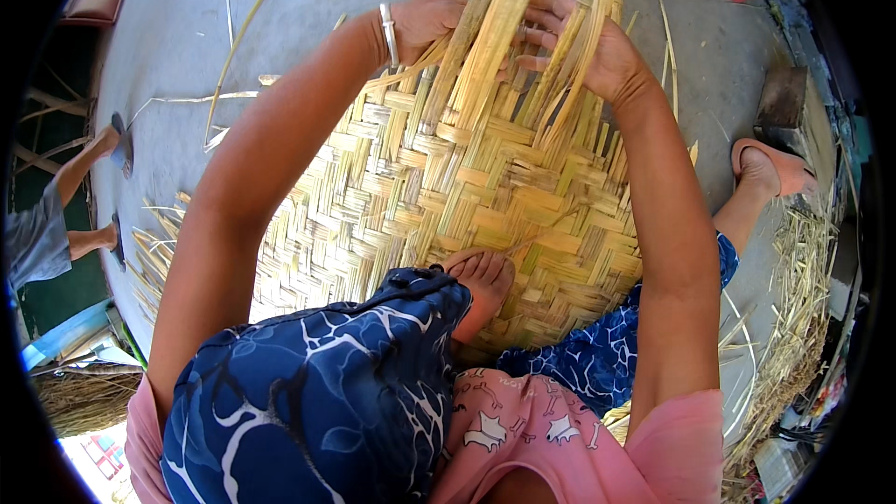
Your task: The person sits on the floor and weaves a flat basket using dried palm leaves. They interlace the leaves by hand, periodically adjusting the weave and adding new strips to expand the mat.
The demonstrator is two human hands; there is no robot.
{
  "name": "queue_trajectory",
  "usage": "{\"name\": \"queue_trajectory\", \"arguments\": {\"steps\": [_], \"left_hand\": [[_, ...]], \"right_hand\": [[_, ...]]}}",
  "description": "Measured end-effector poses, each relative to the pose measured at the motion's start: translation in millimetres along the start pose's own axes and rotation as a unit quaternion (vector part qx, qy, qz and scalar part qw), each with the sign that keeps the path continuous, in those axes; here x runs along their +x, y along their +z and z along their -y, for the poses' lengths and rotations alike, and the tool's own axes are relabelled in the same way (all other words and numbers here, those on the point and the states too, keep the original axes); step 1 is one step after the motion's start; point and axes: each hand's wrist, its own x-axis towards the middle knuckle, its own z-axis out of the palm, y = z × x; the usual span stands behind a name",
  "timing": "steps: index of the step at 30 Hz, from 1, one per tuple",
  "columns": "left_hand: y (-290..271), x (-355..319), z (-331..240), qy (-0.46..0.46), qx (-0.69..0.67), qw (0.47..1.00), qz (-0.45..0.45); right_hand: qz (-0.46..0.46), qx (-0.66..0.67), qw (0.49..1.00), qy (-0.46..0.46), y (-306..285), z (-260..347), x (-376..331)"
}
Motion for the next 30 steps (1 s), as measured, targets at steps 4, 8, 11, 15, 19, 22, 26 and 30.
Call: {"name": "queue_trajectory", "arguments": {"steps": [4, 8, 11, 15, 19, 22, 26, 30], "left_hand": [[1.6, 14.3, -9.8, -0.057, 0.156, 0.983, 0.076], [3.5, 19.9, -9.0, -0.1, 0.162, 0.98, 0.061], [-3.8, 23.7, -0.8, -0.087, 0.147, 0.984, 0.048], [-2.8, 18.3, -3.3, -0.07, 0.256, 0.963, -0.054], [-10.1, 19.1, -8.7, -0.123, 0.472, 0.866, -0.109], [-4.2, 14.2, -7.3, -0.146, 0.48, 0.85, -0.164], [-9.1, 10.7, -8.5, -0.183, 0.574, 0.783, -0.157], [-19.3, -0.1, 4.7, -0.192, 0.619, 0.747, -0.144]], "right_hand": [[-0.008, 0.005, 0.999, -0.048, 4.8, 0.3, 0.1], [-0.006, -0.023, 0.991, -0.129, 22.2, 3.2, -13.0], [-0.14, 0.0, 0.981, -0.137, 17.4, -7.1, -24.6], [-0.255, 0.103, 0.95, -0.146, -19.3, -31.9, -47.0], [-0.388, 0.125, 0.894, -0.183, -6.8, -65.1, -68.5], [-0.421, 0.129, 0.875, -0.201, -3.9, -89.2, -79.7], [-0.473, 0.175, 0.841, -0.196, 0.9, -105.6, -88.8], [-0.514, 0.176, 0.821, -0.174, 5.6, -113.8, -95.0]]}}
